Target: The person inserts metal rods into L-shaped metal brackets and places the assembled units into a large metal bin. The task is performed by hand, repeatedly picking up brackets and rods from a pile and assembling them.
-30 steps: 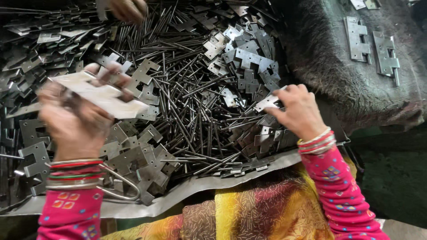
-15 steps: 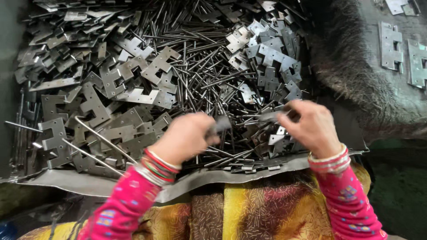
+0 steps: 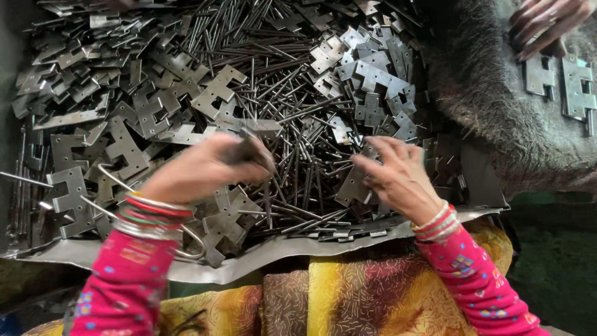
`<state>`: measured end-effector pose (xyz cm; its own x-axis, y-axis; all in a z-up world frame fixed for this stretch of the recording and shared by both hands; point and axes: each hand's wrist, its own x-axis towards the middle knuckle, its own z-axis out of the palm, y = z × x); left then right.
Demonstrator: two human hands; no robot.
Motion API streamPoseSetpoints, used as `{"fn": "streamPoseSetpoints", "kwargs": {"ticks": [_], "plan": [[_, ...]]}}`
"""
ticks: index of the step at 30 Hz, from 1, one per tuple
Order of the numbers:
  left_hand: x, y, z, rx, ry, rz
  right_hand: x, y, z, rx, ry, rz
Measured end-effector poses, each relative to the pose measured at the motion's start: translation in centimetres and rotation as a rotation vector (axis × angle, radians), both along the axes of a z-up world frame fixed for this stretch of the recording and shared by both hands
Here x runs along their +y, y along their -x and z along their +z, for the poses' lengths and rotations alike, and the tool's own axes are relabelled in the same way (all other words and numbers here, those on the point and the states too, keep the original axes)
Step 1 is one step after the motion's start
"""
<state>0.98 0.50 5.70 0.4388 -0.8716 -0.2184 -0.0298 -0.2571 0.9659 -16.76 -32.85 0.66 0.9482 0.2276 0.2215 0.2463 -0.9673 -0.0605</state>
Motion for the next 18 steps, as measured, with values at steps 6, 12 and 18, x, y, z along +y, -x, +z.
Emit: {"fn": "streamPoseSetpoints", "kwargs": {"ticks": [6,12,18], "plan": [[0.3,0.7,-1.1,0.516,0.396,0.678,1.1,-2.2,0.9,0.130,0.104,0.012],[-2.7,1.1,-6.3,0.630,0.305,0.599,2.1,-1.8,2.8,0.237,-0.318,-0.369],[-4.2,2.3,-8.1,0.962,0.489,0.699,7.1,-2.9,2.6,-0.011,-1.104,-0.321]]}}
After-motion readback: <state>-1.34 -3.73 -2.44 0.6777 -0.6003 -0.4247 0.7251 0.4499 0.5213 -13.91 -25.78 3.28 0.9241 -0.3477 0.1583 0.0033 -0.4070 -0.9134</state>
